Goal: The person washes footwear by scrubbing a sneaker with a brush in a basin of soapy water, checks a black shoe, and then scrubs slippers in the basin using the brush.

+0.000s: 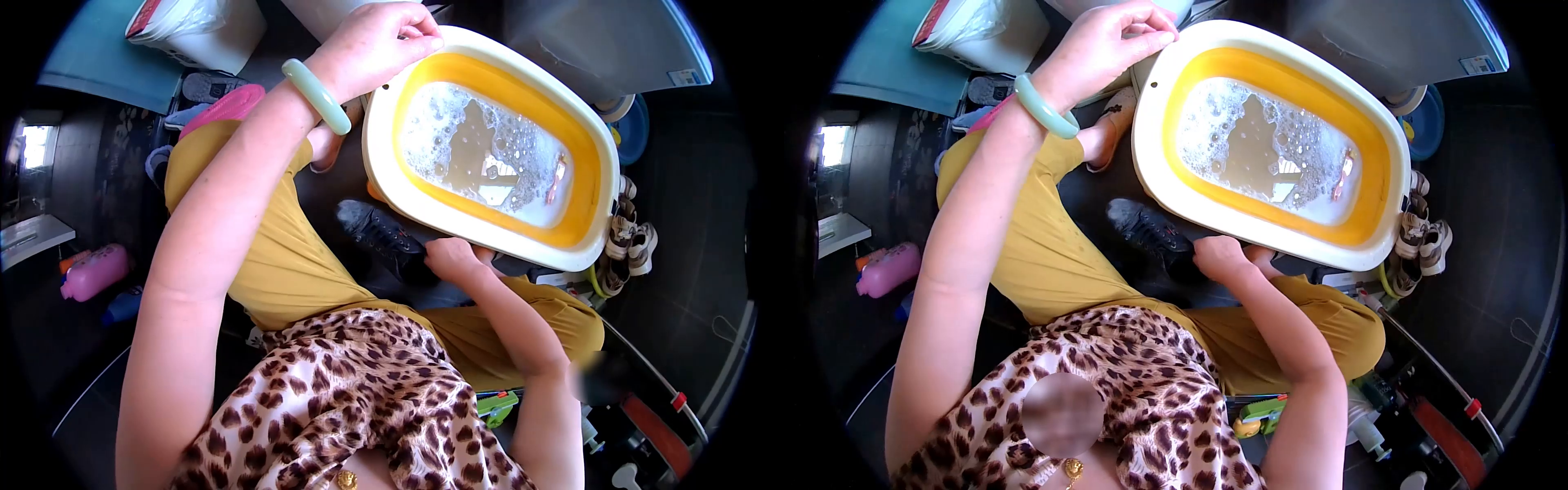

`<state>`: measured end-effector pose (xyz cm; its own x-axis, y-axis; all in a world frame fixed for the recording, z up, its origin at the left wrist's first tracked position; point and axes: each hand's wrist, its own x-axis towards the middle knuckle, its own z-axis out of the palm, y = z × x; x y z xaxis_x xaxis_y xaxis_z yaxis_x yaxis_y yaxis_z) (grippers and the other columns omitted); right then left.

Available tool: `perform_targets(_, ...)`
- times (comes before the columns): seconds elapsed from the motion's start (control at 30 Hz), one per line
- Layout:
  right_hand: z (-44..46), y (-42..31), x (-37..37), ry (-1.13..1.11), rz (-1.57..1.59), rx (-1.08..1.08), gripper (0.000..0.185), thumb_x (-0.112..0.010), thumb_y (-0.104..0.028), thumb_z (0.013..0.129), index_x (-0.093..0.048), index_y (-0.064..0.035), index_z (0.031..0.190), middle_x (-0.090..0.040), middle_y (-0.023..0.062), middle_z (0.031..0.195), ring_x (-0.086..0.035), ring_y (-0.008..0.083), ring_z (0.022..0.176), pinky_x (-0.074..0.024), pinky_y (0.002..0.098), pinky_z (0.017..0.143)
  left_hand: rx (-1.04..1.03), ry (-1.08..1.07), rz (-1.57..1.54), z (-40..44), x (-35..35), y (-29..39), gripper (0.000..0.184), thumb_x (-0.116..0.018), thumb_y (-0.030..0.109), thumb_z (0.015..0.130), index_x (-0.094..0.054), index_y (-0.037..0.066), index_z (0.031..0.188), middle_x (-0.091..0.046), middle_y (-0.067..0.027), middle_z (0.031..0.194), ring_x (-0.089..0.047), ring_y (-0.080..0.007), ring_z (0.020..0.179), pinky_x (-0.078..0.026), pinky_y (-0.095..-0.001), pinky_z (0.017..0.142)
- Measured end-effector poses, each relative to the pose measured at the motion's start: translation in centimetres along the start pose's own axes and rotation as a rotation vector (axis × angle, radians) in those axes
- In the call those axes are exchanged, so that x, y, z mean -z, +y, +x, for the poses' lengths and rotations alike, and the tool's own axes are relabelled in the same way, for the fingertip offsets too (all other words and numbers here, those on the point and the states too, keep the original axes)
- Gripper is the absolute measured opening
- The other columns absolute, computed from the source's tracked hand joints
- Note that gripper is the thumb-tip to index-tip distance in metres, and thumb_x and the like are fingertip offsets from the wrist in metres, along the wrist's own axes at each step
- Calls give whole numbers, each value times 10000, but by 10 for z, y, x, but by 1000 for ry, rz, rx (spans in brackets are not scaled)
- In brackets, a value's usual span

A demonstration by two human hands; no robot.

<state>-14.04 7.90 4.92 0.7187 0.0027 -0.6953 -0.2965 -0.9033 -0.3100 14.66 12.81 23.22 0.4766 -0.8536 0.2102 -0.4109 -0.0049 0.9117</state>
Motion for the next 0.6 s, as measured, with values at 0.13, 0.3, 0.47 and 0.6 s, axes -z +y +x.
perform_targets(0.13,-25,-7,19,256,45,120,168,-585,-217,793,-593,-49,807,-643,144,788,-637,312,781,-506,419,674,-35,15,230,-1,12,-16,186,-597,137,866,-621,-14,972,-637,-97,1024,-612,-135,867,-477,-258,801)
perform_targets(0.3,-47,-19,36,567,-47,128,205,-630,-176,747,-483,-54,819,-566,113,779,-612,272,696,-499,355,612,19,-7,209,-7,22,-17,138,-573,110,885,-615,-14,931,-619,-92,1103,-586,-109,895,-460,-252,827)
perform_targets(0.47,-54,-20,54,745,-47,124,229,-656,-162,698,-480,-68,810,-554,92,779,-608,246,736,-503,347,613,44,-11,205,-11,28,-17,97,-576,83,878,-607,-1,915,-601,-109,1142,-576,-111,919,-454,-259,842)
perform_targets(0.6,-56,-16,58,839,-25,113,372,-681,-164,670,-548,-65,1003,-552,67,789,-600,223,741,-504,331,614,92,-26,149,-16,32,-14,95,-564,73,882,-608,8,936,-601,-117,1133,-562,-118,964,-444,-269,874)
